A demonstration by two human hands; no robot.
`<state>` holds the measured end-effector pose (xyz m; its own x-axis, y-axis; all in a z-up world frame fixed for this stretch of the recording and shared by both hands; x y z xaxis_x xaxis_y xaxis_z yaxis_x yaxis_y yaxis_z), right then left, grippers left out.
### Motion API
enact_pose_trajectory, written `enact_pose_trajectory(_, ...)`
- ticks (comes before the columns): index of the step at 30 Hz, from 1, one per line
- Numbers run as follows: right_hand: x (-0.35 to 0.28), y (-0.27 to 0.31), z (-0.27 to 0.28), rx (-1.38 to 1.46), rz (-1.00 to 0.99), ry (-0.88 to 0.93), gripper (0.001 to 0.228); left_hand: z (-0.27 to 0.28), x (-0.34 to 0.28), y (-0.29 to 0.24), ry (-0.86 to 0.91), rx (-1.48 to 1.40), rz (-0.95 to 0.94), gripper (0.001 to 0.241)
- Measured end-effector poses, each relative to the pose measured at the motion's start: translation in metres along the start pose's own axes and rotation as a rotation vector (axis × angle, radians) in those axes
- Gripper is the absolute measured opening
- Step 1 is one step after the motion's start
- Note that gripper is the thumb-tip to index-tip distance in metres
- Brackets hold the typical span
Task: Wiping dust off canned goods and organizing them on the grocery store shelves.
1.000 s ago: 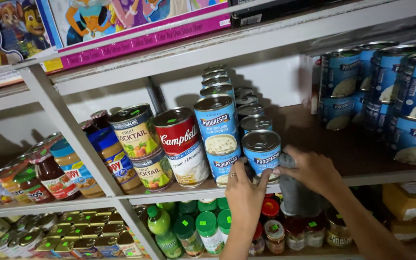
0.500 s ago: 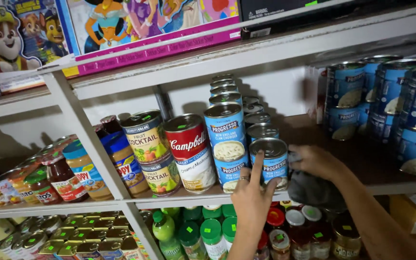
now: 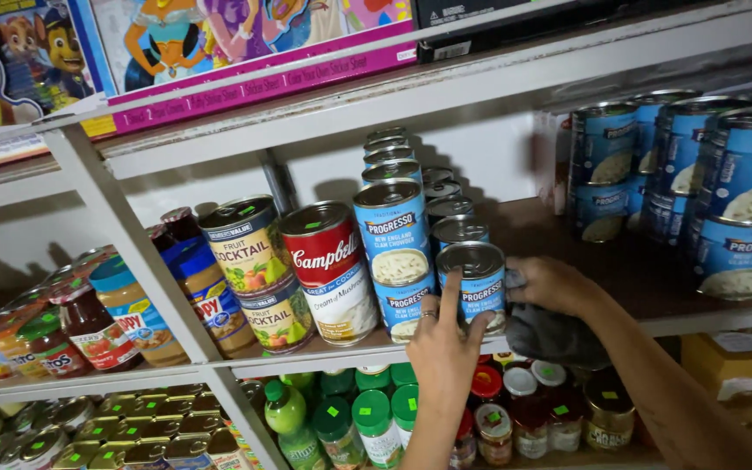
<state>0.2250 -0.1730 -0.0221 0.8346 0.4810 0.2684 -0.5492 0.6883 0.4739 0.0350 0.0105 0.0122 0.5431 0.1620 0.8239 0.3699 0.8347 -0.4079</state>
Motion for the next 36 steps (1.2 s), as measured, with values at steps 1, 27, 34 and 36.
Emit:
enact_pose_trajectory(1,-0.001,0.000,0.000,0.001,0.028,-0.028,0.055,-0.001,0.000,0.001,-0.001,0.010,0.003,0.076)
enact_pose_trajectory(27,0.025,-0.052,0.069,0.098,0.110,-0.401,0.079,-0.012,0.049,-0.102,-0.159,-0.221,-0.235,0.053)
enact_pose_trajectory(34,0.059,-0.222,0.104,0.144,-0.262,-0.826,0.066,-0.267,0.165,-0.052,0.064,-0.570,0.155,0.075)
enact_pose_trajectory(36,0.144,-0.253,0.092,0.209,-0.252,-0.837,0.068,-0.369,0.201,-0.041,0.033,-0.536,0.276,0.083)
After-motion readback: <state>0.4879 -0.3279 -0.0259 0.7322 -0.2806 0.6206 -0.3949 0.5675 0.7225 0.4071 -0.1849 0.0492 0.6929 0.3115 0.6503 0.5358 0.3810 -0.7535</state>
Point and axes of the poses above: each hand's wrist, its own x-axis towards the middle knuckle, its own z-axis out of the back of the hand, y = z × x, the point moved 5 cm from there along x, towards the middle knuckle, and after that the axes turned 4 degrees about -x, right-handed, at the moved point
